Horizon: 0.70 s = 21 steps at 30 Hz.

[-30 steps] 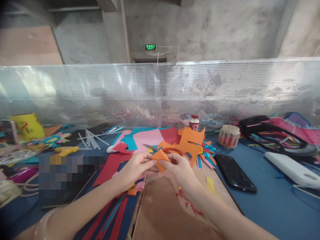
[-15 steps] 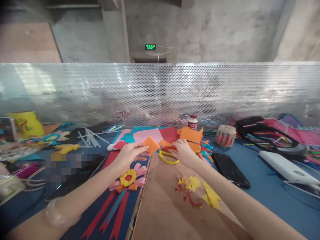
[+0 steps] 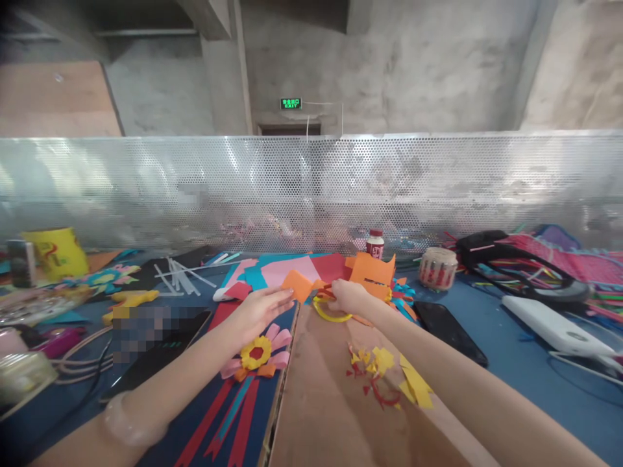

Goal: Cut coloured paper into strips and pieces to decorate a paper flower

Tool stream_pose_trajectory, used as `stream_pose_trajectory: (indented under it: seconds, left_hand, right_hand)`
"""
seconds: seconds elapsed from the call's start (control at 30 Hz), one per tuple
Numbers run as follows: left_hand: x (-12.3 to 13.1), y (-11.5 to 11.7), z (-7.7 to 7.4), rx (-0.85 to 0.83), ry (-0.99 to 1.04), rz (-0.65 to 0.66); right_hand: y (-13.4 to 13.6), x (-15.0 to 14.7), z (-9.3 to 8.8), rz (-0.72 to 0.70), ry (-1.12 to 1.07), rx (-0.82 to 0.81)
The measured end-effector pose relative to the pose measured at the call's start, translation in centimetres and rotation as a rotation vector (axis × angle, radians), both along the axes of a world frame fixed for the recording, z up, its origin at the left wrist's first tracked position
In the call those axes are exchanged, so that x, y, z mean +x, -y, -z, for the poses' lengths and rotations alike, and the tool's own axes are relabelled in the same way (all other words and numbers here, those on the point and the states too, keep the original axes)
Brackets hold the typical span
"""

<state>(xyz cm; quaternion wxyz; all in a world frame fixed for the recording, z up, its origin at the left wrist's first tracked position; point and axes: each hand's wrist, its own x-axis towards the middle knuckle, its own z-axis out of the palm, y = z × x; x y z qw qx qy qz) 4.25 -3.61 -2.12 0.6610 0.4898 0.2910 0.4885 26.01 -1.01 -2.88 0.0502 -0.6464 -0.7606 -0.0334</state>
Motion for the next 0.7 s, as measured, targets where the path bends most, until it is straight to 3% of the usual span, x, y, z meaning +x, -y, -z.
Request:
stream_pose_trajectory:
  seconds: [0.2, 0.43, 0.53, 0.7]
  left_hand:
    - [0.5, 0.5, -0.2, -0.031, 0.052, 0.128]
    - [1.4, 1.6, -0.7, 0.054, 0.089, 0.263]
    - [1.4, 1.7, -0.8, 0.121, 0.033, 0.224]
    - [1.6, 1.5, -0.7, 0.180, -0.036, 0.033]
  right_hand:
    - [2.7, -0.8, -1.6, 0.030, -0.245, 0.178]
    - [6.3, -4.7, -1.2, -0.018, -0.627, 0.353]
    - [7.0, -5.5, -1.0, -0.063, -0.747, 0.364]
    - [6.6, -4.7, -0.7, -0.133, -0.877, 0.258]
